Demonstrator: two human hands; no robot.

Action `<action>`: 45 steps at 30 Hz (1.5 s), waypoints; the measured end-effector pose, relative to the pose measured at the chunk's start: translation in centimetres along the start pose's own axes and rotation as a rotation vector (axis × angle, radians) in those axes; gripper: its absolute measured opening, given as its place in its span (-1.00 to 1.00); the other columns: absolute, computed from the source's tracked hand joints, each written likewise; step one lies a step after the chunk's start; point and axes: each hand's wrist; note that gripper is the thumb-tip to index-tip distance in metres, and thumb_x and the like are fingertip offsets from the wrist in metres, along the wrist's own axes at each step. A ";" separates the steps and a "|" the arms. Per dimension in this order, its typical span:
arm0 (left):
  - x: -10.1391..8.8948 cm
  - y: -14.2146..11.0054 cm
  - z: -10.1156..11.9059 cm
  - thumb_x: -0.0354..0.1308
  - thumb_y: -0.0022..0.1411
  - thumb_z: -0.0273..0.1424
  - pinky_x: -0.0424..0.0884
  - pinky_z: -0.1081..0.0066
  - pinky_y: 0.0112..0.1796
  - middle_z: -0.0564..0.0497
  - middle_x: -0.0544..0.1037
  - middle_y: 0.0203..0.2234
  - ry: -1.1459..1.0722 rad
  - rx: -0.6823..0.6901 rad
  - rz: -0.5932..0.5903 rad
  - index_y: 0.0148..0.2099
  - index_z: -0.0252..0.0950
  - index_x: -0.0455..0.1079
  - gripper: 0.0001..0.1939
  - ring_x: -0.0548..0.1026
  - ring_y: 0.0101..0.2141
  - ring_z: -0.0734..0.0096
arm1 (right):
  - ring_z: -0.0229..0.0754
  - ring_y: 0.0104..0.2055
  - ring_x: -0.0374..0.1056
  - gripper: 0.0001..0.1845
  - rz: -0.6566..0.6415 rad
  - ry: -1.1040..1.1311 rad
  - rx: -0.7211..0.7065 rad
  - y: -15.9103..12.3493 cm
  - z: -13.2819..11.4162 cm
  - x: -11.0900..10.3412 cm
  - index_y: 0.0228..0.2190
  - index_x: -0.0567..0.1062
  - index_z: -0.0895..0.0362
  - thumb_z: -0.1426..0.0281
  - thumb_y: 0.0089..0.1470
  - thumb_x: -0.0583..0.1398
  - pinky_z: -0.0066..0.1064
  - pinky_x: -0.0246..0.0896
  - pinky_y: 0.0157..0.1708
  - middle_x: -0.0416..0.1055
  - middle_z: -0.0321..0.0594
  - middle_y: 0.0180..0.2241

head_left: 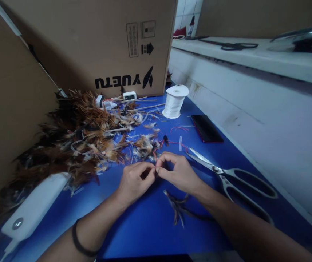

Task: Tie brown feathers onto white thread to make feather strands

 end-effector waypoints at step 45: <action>0.7 -0.1 -0.8 -0.02 0.22 -0.21 0.27 0.58 -0.68 0.15 0.34 -0.70 -0.605 -0.545 -0.097 -0.30 -0.30 0.25 -0.77 0.32 -0.70 0.55 | -0.27 -0.49 0.29 -0.89 0.050 -0.140 -0.045 0.1 -0.1 0.0 -0.63 0.39 0.13 0.53 -0.18 0.11 -0.43 0.17 -0.42 0.38 -0.34 -0.58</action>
Point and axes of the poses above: each hand's wrist, its own y-axis towards the middle knuckle, its own x-axis out of the palm, z = x × y
